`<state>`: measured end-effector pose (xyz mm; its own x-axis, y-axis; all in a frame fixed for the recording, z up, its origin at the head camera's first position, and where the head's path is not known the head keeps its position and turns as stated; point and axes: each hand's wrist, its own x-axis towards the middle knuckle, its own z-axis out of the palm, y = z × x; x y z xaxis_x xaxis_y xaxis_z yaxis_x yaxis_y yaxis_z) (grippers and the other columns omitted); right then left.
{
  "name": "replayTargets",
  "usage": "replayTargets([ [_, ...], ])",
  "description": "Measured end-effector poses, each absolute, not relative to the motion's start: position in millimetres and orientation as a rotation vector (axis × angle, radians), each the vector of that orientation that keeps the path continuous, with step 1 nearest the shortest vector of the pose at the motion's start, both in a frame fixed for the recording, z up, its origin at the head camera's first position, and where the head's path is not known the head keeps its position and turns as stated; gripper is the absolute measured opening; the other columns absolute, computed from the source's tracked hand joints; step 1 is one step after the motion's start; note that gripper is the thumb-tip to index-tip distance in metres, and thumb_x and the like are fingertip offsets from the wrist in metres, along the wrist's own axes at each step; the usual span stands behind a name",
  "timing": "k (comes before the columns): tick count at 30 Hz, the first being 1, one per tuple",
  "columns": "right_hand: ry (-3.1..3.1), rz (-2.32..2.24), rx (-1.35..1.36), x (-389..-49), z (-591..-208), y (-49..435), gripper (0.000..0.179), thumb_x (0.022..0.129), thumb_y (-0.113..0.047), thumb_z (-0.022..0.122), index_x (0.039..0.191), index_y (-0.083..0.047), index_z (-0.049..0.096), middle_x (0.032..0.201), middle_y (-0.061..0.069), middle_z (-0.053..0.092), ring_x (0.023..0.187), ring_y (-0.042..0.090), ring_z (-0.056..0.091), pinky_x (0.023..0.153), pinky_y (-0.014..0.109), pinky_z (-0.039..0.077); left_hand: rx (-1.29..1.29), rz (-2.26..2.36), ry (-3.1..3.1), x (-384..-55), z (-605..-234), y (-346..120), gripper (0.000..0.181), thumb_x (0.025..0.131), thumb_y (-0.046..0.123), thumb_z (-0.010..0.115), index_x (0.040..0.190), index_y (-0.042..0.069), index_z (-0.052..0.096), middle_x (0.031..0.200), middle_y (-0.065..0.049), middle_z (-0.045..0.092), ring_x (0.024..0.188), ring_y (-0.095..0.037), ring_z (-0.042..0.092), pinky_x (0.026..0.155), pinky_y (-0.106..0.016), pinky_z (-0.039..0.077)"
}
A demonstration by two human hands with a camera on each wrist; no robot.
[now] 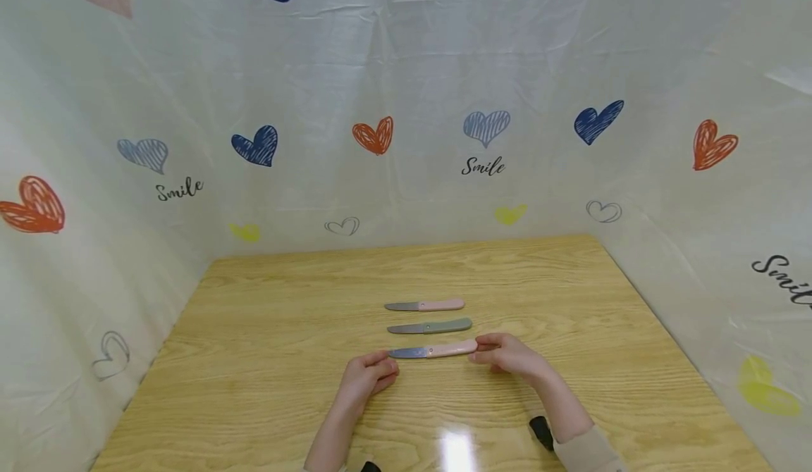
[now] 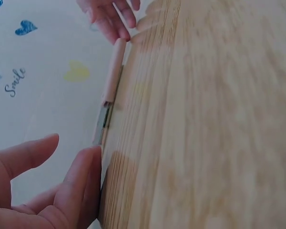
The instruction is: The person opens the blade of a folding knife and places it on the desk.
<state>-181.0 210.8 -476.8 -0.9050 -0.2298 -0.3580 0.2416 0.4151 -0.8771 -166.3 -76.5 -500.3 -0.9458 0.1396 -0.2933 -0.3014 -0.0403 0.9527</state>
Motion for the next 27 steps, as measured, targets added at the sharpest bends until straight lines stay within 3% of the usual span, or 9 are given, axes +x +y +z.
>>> replayTargets([
  [16, 2.273, -1.488, 0.005, -181, -477, 211, 0.064, 0.089, -0.014, 0.070, 0.136, 0.017, 0.042, 0.131, 0.027, 0.053, 0.120, 0.038, 0.052, 0.091, 0.048, 0.053, -0.162, 2.063, 1.906, -167, -502, -81, 0.052, 0.094, -0.001, 0.059, 0.132, -0.028, 0.035, 0.114, -0.033, 0.062, 0.098, -0.025, 0.067, 0.087, -0.035, 0.058],
  [23, 2.312, -1.503, 0.008, -178, -474, 214, 0.061, 0.089, -0.013, 0.069, 0.135, 0.017, 0.044, 0.129, 0.028, 0.054, 0.118, 0.038, 0.054, 0.091, 0.048, 0.053, -0.100, 1.991, 1.988, -171, -496, -88, 0.056, 0.094, 0.003, 0.057, 0.138, -0.022, 0.034, 0.113, -0.027, 0.063, 0.099, -0.025, 0.066, 0.085, -0.038, 0.058],
  [27, 2.378, -1.487, -0.022, -179, -469, 219, 0.056, 0.094, -0.016, 0.065, 0.136, 0.015, 0.045, 0.123, 0.025, 0.056, 0.108, 0.033, 0.057, 0.086, 0.044, 0.054, -0.081, 1.972, 2.101, -176, -490, -94, 0.052, 0.095, 0.004, 0.057, 0.139, -0.017, 0.038, 0.110, -0.025, 0.064, 0.097, -0.026, 0.066, 0.081, -0.038, 0.059],
])
